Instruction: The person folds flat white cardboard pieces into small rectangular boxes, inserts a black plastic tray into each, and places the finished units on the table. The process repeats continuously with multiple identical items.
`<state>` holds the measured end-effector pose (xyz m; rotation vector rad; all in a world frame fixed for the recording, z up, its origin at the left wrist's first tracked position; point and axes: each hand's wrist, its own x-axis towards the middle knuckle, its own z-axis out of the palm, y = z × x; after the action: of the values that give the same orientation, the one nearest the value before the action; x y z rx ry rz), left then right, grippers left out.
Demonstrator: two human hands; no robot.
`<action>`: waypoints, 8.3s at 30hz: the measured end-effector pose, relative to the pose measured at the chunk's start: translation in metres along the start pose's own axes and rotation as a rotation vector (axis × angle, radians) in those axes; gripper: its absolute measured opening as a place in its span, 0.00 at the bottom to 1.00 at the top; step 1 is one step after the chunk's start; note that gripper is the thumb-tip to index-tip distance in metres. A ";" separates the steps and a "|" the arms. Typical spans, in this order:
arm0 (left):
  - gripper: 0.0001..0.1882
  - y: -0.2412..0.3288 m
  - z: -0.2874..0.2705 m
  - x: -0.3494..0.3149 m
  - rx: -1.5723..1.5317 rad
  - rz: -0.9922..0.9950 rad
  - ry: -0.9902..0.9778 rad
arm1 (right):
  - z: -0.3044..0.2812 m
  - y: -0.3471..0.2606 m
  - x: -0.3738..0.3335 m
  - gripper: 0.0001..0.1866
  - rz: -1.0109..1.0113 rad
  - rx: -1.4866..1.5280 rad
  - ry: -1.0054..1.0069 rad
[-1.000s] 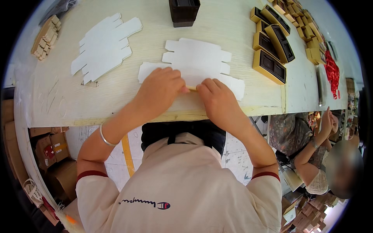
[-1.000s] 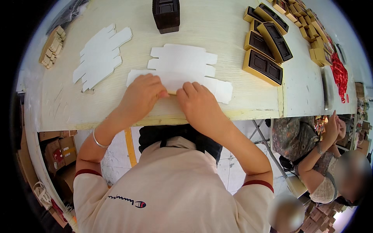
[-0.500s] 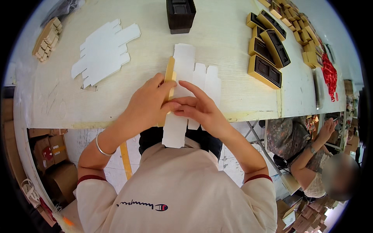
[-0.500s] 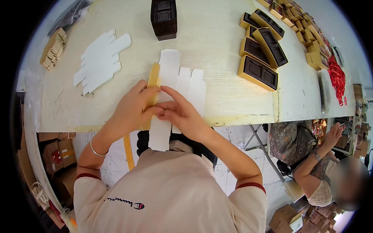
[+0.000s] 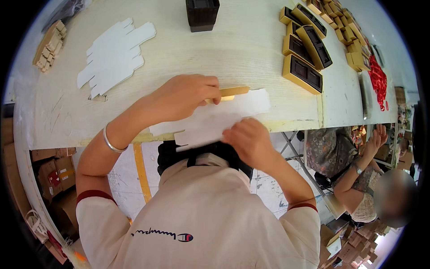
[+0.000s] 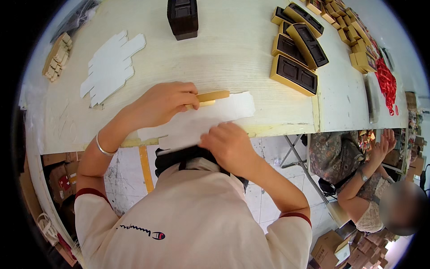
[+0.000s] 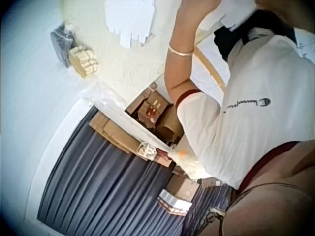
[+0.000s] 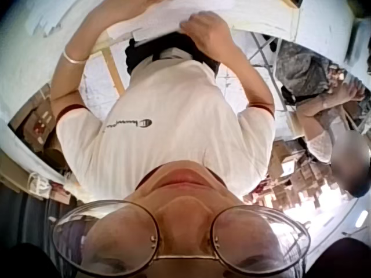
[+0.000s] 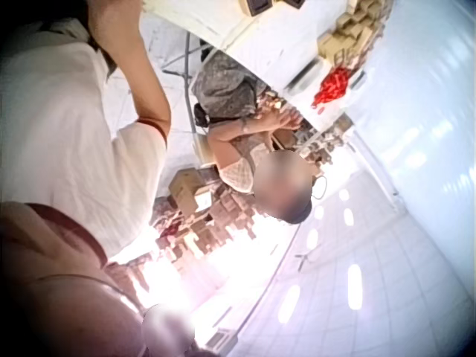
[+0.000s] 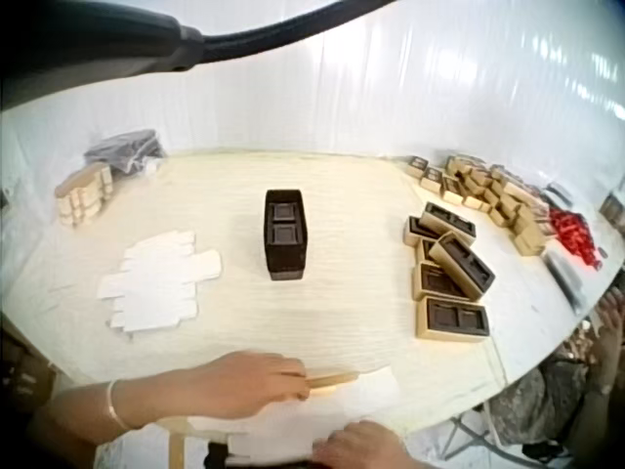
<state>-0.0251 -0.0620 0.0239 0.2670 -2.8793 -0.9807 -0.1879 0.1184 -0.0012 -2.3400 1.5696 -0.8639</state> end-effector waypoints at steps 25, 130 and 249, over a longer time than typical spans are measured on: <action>0.16 0.020 0.014 -0.031 0.165 -0.076 0.058 | -0.001 0.006 0.043 0.08 0.060 -0.100 -0.201; 0.18 0.017 0.010 -0.038 0.253 0.106 0.234 | -0.035 0.031 0.033 0.21 -0.109 -0.035 -0.267; 0.38 -0.041 -0.007 -0.035 0.060 -0.098 0.439 | -0.042 0.064 0.089 0.24 -0.167 -0.119 -0.068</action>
<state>0.0162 -0.0911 0.0036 0.5562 -2.5139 -0.7371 -0.2378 0.0187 0.0353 -2.5858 1.4527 -0.7335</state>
